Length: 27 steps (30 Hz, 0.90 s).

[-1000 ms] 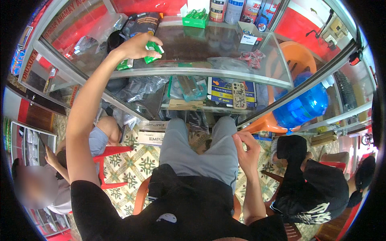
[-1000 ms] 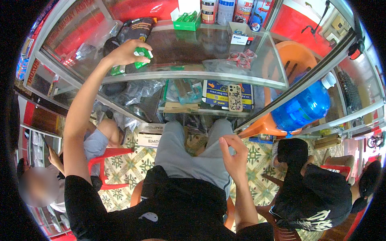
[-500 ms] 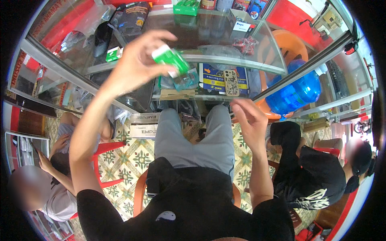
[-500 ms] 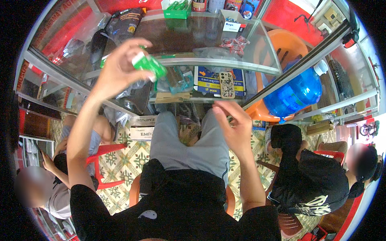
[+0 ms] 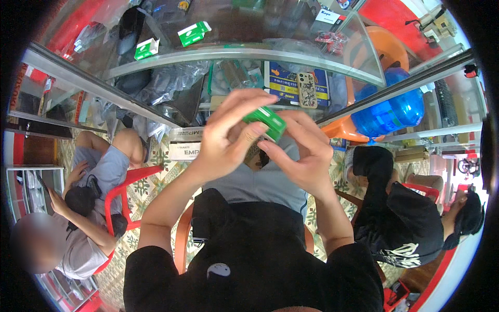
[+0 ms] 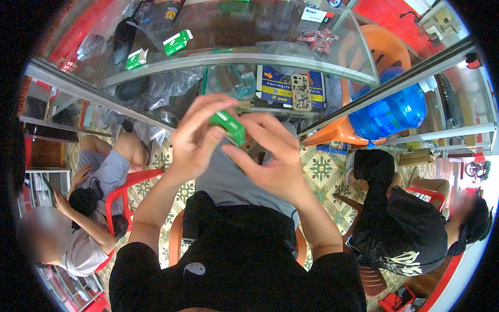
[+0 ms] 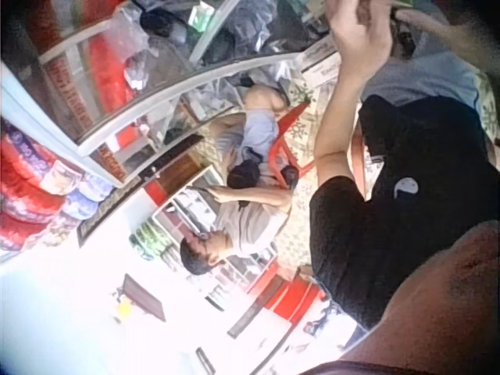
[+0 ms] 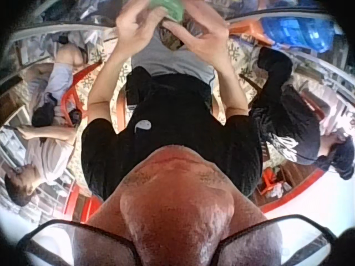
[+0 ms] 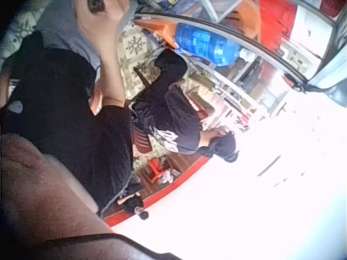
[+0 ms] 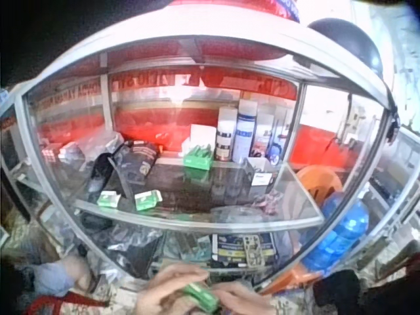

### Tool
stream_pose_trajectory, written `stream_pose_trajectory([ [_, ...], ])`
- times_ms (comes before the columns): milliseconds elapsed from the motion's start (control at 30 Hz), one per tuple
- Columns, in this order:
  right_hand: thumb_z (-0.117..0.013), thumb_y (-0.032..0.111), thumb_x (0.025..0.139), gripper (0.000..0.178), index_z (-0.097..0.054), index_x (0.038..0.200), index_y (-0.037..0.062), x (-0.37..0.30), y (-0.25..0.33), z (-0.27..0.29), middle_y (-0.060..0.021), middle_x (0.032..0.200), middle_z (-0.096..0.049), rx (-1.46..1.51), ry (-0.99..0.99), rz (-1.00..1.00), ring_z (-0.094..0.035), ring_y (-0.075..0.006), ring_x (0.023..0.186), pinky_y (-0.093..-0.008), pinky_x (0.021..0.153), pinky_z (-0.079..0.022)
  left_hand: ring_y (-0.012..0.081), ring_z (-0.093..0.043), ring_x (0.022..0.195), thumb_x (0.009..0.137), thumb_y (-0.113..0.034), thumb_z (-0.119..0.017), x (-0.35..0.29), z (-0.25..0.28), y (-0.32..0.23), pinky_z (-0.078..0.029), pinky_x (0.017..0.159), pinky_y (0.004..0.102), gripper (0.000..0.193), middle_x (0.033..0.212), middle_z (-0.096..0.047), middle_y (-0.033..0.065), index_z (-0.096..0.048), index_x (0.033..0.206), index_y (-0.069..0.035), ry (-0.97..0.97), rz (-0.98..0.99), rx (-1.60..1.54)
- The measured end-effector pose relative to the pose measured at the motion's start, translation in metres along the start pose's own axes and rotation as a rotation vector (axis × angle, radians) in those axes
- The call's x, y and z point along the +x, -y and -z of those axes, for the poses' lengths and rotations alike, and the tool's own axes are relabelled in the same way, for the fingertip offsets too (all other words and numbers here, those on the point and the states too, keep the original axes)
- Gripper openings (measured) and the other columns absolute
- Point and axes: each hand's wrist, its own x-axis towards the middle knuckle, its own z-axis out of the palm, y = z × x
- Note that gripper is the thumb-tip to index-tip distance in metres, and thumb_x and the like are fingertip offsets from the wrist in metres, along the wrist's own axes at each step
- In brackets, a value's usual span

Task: The person repeatedly picks up small green and white boxes from a glass display counter, opens them to reveal a white interior, and places them back down. The task involves handling the boxes one at a time in a repetitive cycle of picking, opening, and placing.

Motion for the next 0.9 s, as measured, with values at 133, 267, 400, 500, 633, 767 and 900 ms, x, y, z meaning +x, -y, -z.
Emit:
stream_pose_trajectory([
  [133, -0.082, -0.014, 0.075, 0.044, -0.076, 0.118, -0.0037, 0.008, -0.010, 0.001, -0.0177, 0.116, -0.071, -0.331, -0.109, 0.247, -0.073, -0.0275, 0.094, -0.0334, 0.078, -0.061, 0.0282, -0.061, 0.127, 0.105, -0.014, -0.068, -0.006, -0.015, -0.003, -0.055, 0.105, 0.0412, 0.058, 0.153, -0.048, 0.0200, -0.046, 0.156, 0.004, -0.085, 0.011, -0.094],
  [267, -0.080, -0.014, 0.071, 0.050, -0.078, 0.119, 0.0010, 0.006, -0.021, 0.000, -0.0187, 0.116, -0.071, -0.512, -0.242, 0.377, -0.071, -0.0313, 0.096, -0.0378, 0.078, -0.061, 0.0273, -0.062, 0.127, 0.096, 0.000, -0.075, -0.015, -0.022, -0.006, -0.059, 0.102, 0.0414, 0.073, 0.151, -0.046, 0.0183, -0.039, 0.159, 0.003, -0.249, 0.053, -0.167],
  [400, -0.079, -0.013, 0.070, 0.054, -0.078, 0.121, 0.0044, 0.002, -0.018, -0.003, -0.0186, 0.115, -0.069, -0.584, -0.185, 0.417, -0.070, -0.0327, 0.096, -0.0378, 0.076, -0.060, 0.0232, -0.067, 0.120, 0.094, 0.003, -0.080, -0.024, -0.037, -0.014, -0.063, 0.097, 0.0372, 0.069, 0.147, -0.057, 0.0187, -0.047, 0.154, 0.003, -0.269, 0.142, -0.244],
  [500, -0.078, -0.012, 0.070, 0.054, -0.078, 0.122, 0.0054, 0.000, -0.024, -0.005, -0.0180, 0.116, -0.067, -0.540, -0.148, 0.426, -0.069, -0.0323, 0.096, -0.0384, 0.073, -0.058, 0.0199, -0.072, 0.113, 0.093, 0.005, -0.080, -0.026, -0.040, -0.014, -0.065, 0.094, 0.0340, 0.056, 0.136, -0.068, 0.0175, -0.058, 0.145, 0.004, -0.294, 0.208, -0.182],
  [633, -0.077, -0.012, 0.074, 0.049, -0.077, 0.120, 0.0045, 0.003, -0.021, 0.009, -0.0165, 0.119, -0.068, -0.474, -0.009, 0.312, -0.068, -0.0322, 0.098, -0.0381, 0.076, -0.057, 0.0195, -0.073, 0.111, 0.093, 0.008, -0.079, -0.032, -0.032, -0.005, -0.065, 0.092, 0.0329, 0.047, 0.129, -0.072, 0.0173, -0.064, 0.138, 0.006, -0.367, 0.233, -0.130],
  [767, -0.079, -0.009, 0.080, 0.039, -0.077, 0.117, 0.0024, 0.018, -0.024, 0.038, -0.0158, 0.118, -0.072, -0.516, -0.019, 0.246, -0.070, -0.0311, 0.100, -0.0375, 0.082, -0.057, 0.0205, -0.073, 0.114, 0.093, 0.009, -0.078, -0.031, -0.018, 0.005, -0.065, 0.091, 0.0304, 0.045, 0.132, -0.071, 0.0171, -0.066, 0.136, 0.004, -0.362, 0.199, -0.057],
  [900, -0.079, 0.004, 0.093, 0.025, -0.077, 0.117, -0.0016, 0.049, -0.036, 0.078, -0.0156, 0.113, -0.075, -0.808, -0.097, 0.146, -0.073, -0.0265, 0.102, -0.0334, 0.090, -0.056, 0.0193, -0.075, 0.111, 0.091, 0.009, -0.079, -0.031, -0.004, 0.004, -0.065, 0.087, 0.0296, 0.047, 0.133, -0.072, 0.0179, -0.067, 0.136, 0.004, -0.281, 0.192, 0.059],
])
